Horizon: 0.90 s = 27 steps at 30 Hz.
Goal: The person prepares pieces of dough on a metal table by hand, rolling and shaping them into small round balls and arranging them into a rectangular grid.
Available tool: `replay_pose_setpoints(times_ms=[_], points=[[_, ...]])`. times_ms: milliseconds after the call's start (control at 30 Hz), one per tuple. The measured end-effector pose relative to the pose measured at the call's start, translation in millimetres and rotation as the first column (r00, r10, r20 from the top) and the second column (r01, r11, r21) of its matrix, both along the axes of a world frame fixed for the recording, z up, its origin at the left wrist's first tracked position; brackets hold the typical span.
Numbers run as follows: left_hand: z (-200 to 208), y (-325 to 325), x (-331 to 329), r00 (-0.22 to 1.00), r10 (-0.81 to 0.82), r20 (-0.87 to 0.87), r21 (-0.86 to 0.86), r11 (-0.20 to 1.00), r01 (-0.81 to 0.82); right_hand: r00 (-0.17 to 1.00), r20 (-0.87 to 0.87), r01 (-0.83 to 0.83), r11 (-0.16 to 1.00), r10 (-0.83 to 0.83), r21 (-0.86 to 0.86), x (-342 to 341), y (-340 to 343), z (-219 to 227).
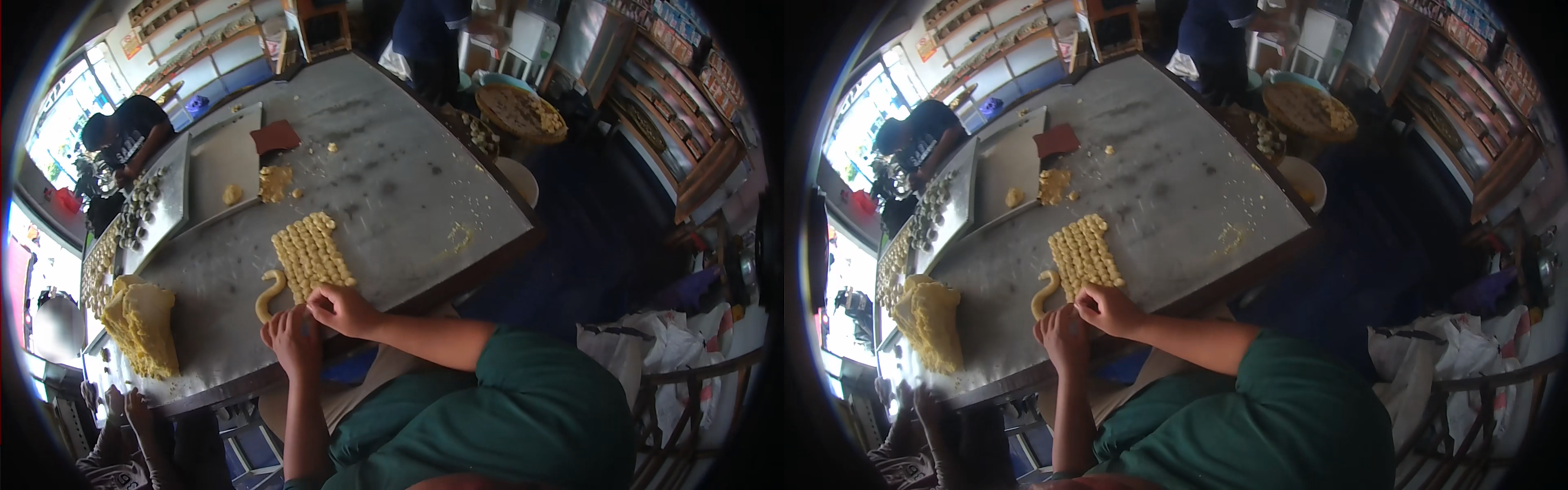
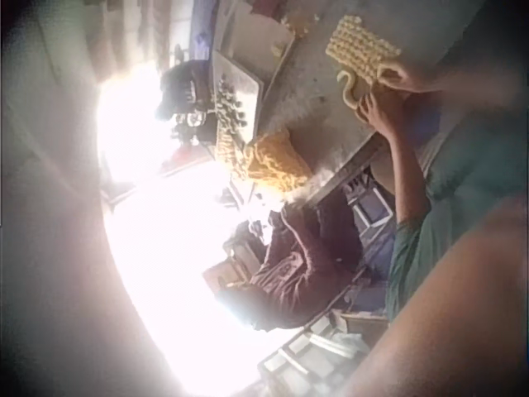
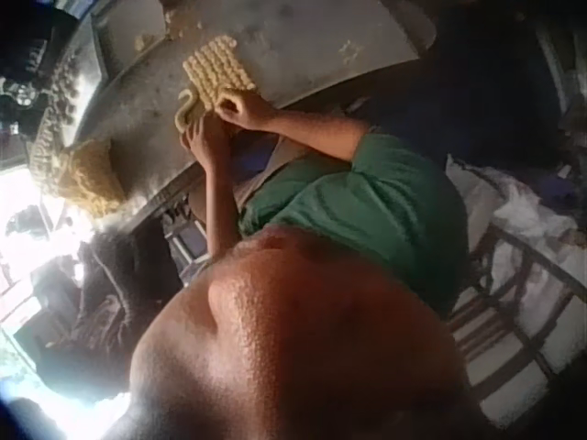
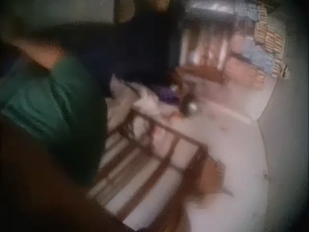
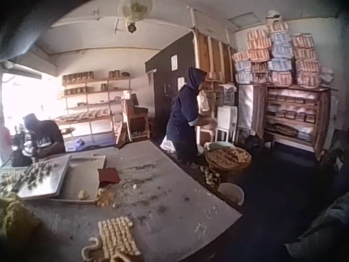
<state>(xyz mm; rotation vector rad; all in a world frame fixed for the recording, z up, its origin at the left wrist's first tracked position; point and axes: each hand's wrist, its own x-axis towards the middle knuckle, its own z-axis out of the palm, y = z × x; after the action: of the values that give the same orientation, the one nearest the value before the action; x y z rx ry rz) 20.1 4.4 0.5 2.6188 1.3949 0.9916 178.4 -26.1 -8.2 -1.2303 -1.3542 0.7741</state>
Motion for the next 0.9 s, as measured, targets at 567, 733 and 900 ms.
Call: replay_pose_setpoints(times_ms=[567, 733, 900], points=[[0, 0, -16, 0.989, -0.091, 0.118, 0.094, 0.992, 0.080, 0.986, 0.157, 0.013, 0.964, -0.056, 0.265, -11, -1, -8], [0, -1, -21, 0.978, -0.104, 0.181, 0.115, 0.990, 0.084, 0.989, 0.085, 0.109, 0.986, -0.120, 0.127, 5, 18, 9], [0, -5, -3, 0.995, -0.086, 0.044, 0.052, 0.995, 0.083, 0.708, 0.427, 0.517, 0.824, -0.563, 0.231, 75, 78, 0]])
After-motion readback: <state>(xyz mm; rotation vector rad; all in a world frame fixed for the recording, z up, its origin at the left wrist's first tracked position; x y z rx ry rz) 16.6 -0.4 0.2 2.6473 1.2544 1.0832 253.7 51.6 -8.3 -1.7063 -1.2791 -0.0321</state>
